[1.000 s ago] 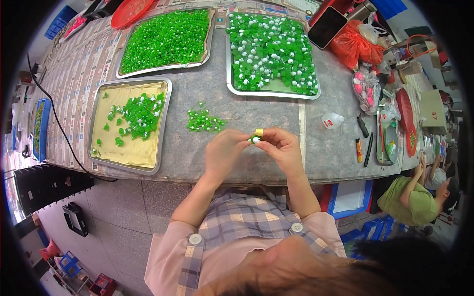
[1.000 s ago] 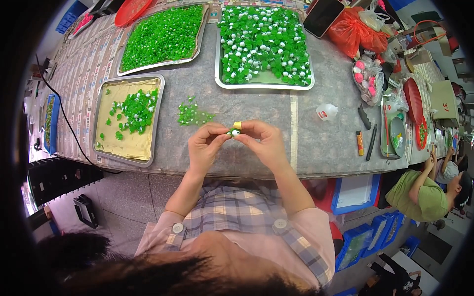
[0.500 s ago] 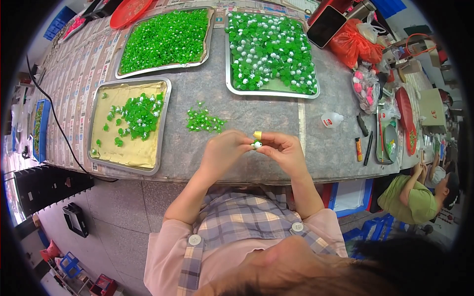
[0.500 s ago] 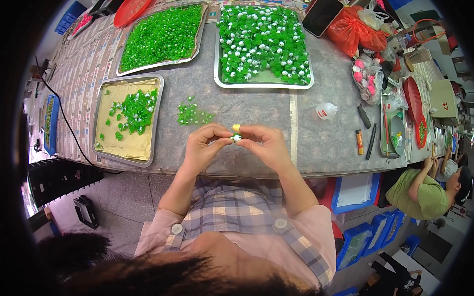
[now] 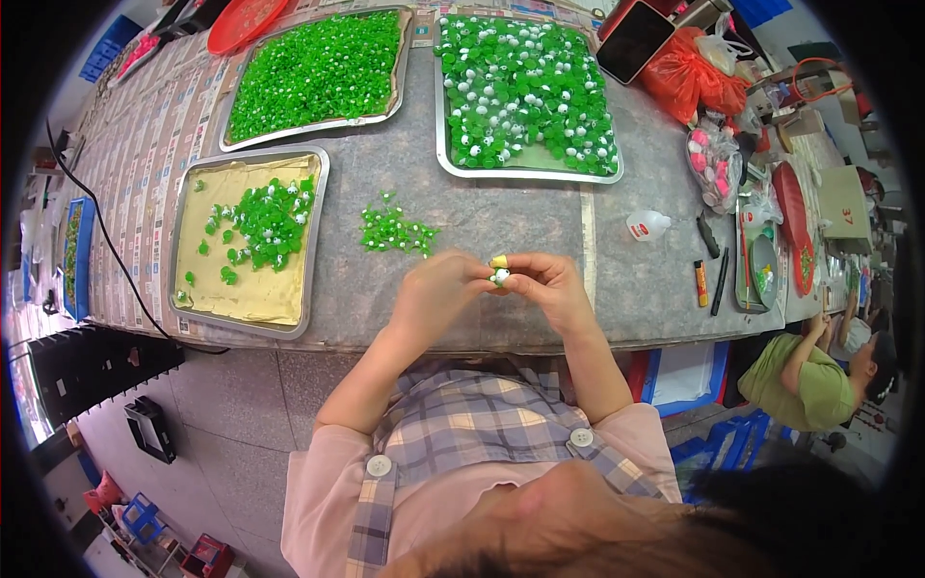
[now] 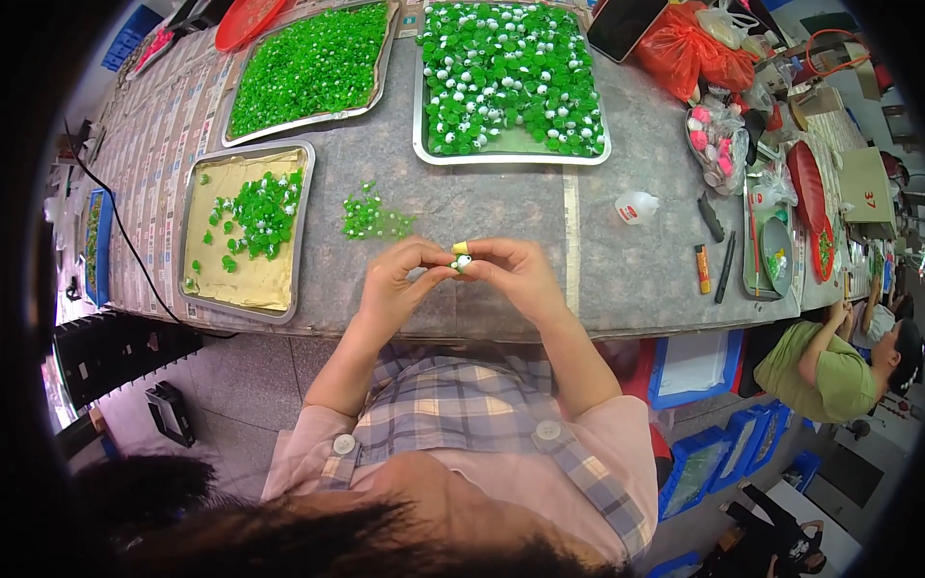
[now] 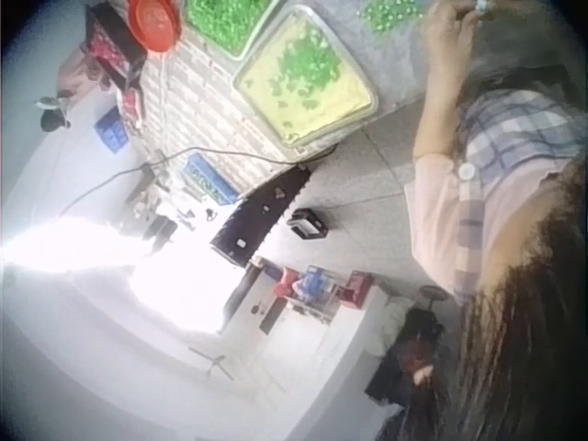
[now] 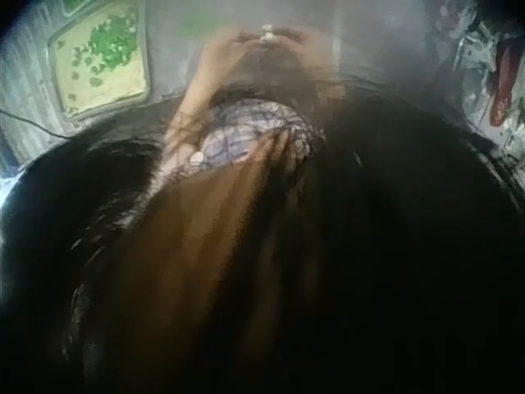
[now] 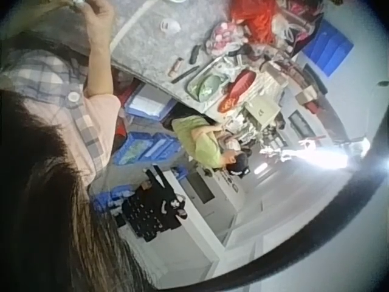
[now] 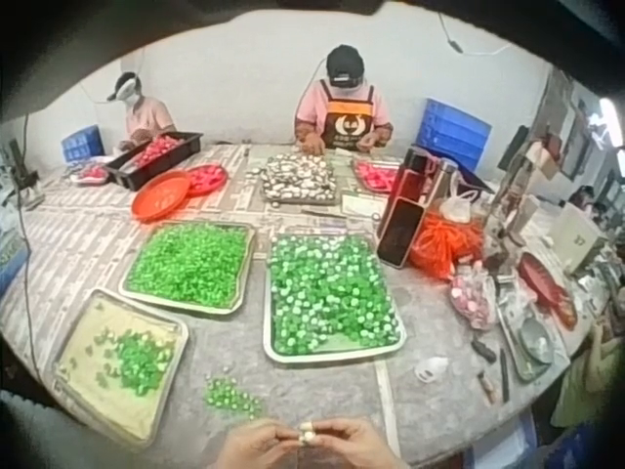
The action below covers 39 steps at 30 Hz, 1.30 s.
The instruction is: The person applies glue onto small green plastic pieces using a squeeze bottle and attaches small white parts to them by hand.
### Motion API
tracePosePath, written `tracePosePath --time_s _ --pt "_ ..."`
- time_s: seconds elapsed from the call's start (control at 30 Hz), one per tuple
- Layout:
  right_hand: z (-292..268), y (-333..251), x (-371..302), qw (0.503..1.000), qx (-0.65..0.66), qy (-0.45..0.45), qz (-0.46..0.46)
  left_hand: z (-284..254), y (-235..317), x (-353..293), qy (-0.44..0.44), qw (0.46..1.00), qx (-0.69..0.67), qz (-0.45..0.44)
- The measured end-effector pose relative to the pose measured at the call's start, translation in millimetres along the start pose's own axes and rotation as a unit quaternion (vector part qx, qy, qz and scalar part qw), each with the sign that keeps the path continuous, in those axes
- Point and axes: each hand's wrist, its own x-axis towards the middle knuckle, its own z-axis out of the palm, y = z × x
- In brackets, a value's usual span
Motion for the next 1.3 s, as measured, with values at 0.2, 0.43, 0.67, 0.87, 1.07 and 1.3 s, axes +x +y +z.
tracePosePath --time_s 0.2,0.43,0.67,0.87,1.07,1.3 --pt "2.5 4.8 -0.4 1.0 0.022 -0.006 0.008 1.6 2.5 -2.6 0.013 0.997 0.074 0.027" --pt "7.8 11.1 0.8 0.998 0.042 -0.001 0.037 -0.6 -3.5 -11.8 0.012 0.997 0.08 -0.013" --pt "11.8 12.2 6.0 0.998 0.05 -0.007 0.048 -5.0 -4.5 -13.9 0.042 0.998 0.021 -0.041" --pt "13.9 21.2 9.5 0.999 0.009 -0.013 0.039 -8.6 -3.1 -18.6 0.039 0.994 0.105 -0.009" --pt "22.2 11.8 30.2 0.976 -0.208 -0.019 -0.058 -39.3 -33.8 -27.8 0.188 0.978 0.072 -0.053" --pt "40.3 3.3 72.6 0.884 -0.445 -0.027 -0.142 -107.1 -36.1 -12.7 0.465 0.86 0.209 -0.002"
